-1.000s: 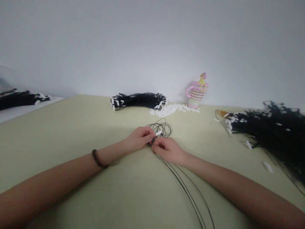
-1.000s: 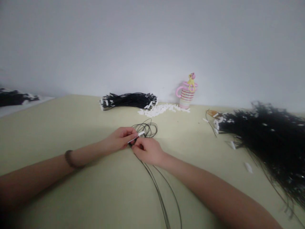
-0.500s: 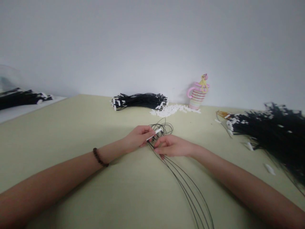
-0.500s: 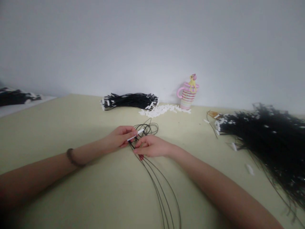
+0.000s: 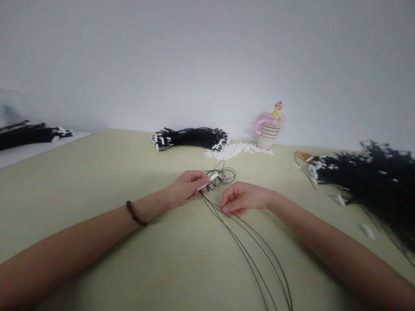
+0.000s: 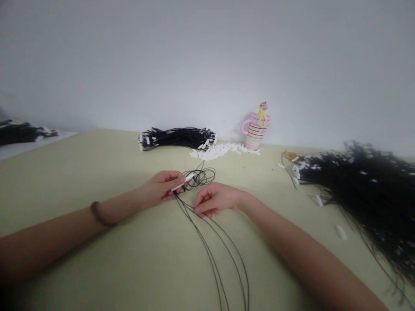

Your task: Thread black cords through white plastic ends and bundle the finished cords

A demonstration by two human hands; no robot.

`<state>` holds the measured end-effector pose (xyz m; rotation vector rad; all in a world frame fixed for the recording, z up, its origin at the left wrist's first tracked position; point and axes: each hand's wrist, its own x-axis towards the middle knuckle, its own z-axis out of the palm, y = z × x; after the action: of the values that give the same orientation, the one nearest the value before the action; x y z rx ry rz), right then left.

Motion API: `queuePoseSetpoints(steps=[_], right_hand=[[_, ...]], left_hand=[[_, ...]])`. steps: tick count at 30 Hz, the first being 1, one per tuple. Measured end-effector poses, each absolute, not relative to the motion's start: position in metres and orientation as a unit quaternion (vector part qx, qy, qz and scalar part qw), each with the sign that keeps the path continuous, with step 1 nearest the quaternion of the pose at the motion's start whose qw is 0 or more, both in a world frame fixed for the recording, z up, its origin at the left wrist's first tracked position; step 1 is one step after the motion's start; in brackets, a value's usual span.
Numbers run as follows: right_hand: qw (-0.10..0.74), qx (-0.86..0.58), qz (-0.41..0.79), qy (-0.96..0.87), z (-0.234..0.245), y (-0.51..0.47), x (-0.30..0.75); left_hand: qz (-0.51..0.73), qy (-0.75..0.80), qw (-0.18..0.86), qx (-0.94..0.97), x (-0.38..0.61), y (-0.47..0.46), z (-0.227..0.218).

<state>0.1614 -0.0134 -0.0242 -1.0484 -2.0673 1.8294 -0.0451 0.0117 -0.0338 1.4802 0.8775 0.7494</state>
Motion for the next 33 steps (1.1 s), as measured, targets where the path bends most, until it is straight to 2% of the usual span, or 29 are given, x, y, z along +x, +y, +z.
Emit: queuePoseSetpoints(steps=[7,13,22,33], right_hand=[[0.164,-0.45,0.531,-0.699,-0.026,-0.012,0.157],[0.153,-0.462,0.508,-0.711,-0.024,-0.011,0.157],[0.14,-0.384,0.62,-0.669,-0.021,-0.007,0.17],[0.146,-0.335,0.57,-0.736,-0.022,-0.036,0.138]], left_hand=[[0.314,0.369,0.598,0.639,-0.047,0.012,-0.035],[0.312,0.366,0.594,0.645,-0.047,0.013,-0.037],[0.306,0.371,0.578,0.66,-0.047,0.011,-0.034],[0.304,0.389,0.556,0.669,-0.045,0.009,-0.031]])
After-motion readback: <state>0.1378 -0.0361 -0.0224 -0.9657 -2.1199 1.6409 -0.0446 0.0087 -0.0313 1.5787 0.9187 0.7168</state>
